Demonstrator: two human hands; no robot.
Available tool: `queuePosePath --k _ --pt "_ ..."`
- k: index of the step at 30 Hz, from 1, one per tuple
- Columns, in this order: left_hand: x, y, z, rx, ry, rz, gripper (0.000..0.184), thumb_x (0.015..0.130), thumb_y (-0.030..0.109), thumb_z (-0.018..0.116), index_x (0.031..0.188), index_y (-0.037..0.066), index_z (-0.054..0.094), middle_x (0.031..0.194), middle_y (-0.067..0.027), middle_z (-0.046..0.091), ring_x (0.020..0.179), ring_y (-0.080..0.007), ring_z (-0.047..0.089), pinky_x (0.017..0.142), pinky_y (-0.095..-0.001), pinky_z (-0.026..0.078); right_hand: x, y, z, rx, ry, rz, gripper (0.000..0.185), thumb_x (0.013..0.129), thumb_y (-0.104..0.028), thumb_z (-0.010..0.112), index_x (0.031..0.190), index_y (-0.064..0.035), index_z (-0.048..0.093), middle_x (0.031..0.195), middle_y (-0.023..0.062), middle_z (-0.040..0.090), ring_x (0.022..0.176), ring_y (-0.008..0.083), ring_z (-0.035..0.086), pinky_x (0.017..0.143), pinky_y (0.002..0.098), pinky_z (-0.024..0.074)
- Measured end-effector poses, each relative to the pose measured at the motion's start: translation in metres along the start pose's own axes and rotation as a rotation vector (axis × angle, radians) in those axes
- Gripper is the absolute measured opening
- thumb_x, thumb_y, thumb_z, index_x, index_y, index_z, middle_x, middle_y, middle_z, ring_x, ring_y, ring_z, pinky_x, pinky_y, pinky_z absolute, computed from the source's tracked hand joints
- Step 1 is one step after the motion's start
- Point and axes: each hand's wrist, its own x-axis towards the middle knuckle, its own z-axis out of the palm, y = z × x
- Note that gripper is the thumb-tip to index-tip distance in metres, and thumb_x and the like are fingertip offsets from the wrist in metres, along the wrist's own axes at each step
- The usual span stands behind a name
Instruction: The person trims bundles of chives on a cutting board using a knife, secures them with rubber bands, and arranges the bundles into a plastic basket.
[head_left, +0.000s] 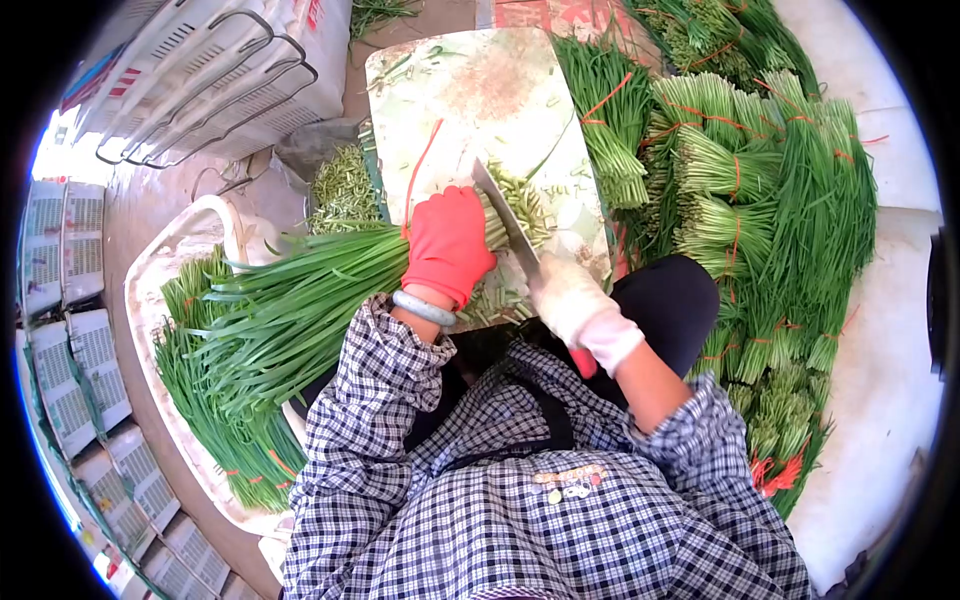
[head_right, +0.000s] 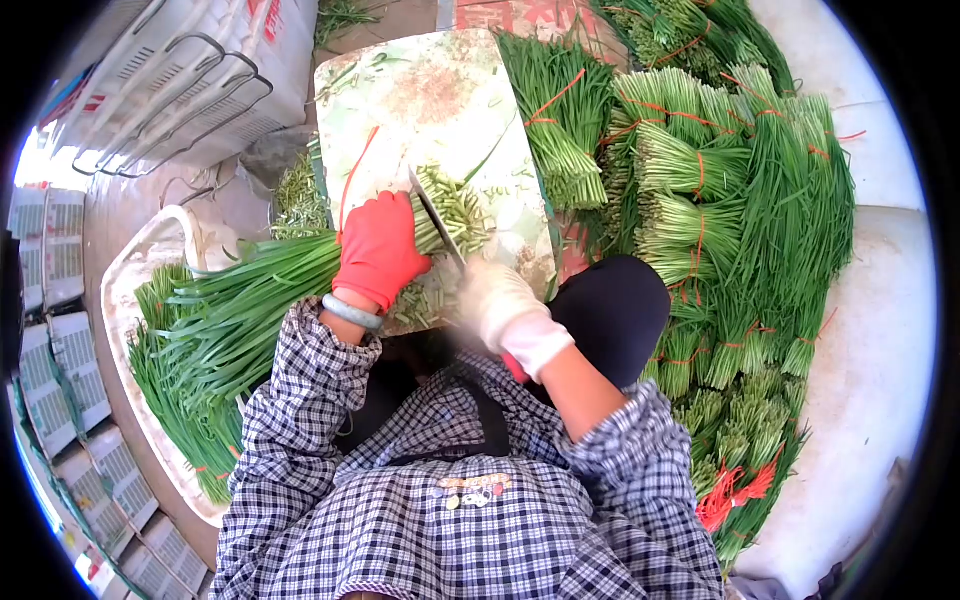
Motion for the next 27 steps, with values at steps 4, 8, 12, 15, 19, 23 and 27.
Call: queuePosePath --k 4,8,12,15,19,23,27 --pt "0.000 0.000 0.002 0.032 0.011 -0.012 0.057 0.057 0.034 0.082 0.098 0.001 0.058 0.093 -0.0176 0.063 0.082 -0.0341 0.065 0.072 -0.0417 0.053 0.004 0.007 0.036 0.019 0.218 -0.016 0.027 0.093 -0.016 0.049 0.102 0.0078 0.056 0.094 0.0302 0.065 0.091 0.0417 0.065 0.082 0.0467 0.0514" --pt "-0.001 -0.003 -0.002 0.034 0.028 0.006 0.058 0.057 0.036 0.081 0.098 0.003 0.058 0.093 -0.0170 0.063 0.084 -0.0330 0.065 0.073 -0.0419 0.052 0.039 0.000 0.009 0.035 0.231 -0.121 0.029 0.092 -0.021 0.051 0.107 0.0020 0.058 0.102 0.0309 0.064 0.100 0.0398 0.063 0.084 0.0444 0.0509" --pt "-0.010 -0.013 -0.014 -0.096 0.064 0.121 0.057 0.057 0.037 0.079 0.098 0.004 0.059 0.095 -0.0173 0.064 0.084 -0.0341 0.065 0.075 -0.0425 0.052 0.058 0.016 0.001 0.330 0.319 -0.101 0.036 0.089 -0.028 0.055 0.113 -0.0025 0.059 0.104 0.0305 0.063 0.100 0.0384 0.063 0.089 0.0454 0.0485" --pt "-0.031 -0.009 -0.046 -0.193 0.113 0.188 0.058 0.057 0.036 0.077 0.101 0.004 0.057 0.097 -0.0186 0.064 0.090 -0.0361 0.063 0.083 -0.0433 0.050 0.026 0.022 -0.010 0.023 0.637 -0.157 0.041 0.086 -0.029 0.060 0.115 -0.0003 0.058 0.116 0.0265 0.061 0.105 0.0392 0.060 0.092 0.0464 0.0468" --pt "-0.102 0.020 -0.125 -0.166 0.139 0.456 0.080 0.058 0.033 0.080 0.125 0.002 0.050 0.116 -0.0177 0.060 0.116 -0.0374 0.054 0.106 -0.0498 0.035 0.009 0.029 0.011 0.853 0.041 -0.348 0.044 0.088 -0.031 0.062 0.122 -0.0039 0.058 0.127 0.0192 0.057 0.114 0.0303 0.057 0.096 0.0374 0.0464" --pt "-0.177 0.058 -0.130 0.002 0.196 0.727 0.073 0.059 0.027 0.074 0.124 0.003 0.051 0.131 -0.0141 0.053 0.131 -0.0380 0.043 0.111 -0.0609 0.025 -0.023 0.008 0.052 1.296 -0.763 -0.241 0.042 0.091 -0.035 0.059 0.120 -0.0041 0.059 0.121 0.0143 0.061 0.106 0.0251 0.061 0.092 0.0360 0.0500" --pt "-0.238 0.049 -0.065 0.085 0.280 0.598 0.057 0.067 0.015 0.067 0.120 0.001 0.052 0.138 -0.0160 0.047 0.134 -0.0411 0.038 0.111 -0.0602 0.026 -0.034 -0.021 0.091 1.459 -0.984 -0.123 0.042 0.094 -0.039 0.057 0.118 -0.0042 0.060 0.114 0.0094 0.066 0.098 0.0199 0.065 0.088 0.0346 0.0536"
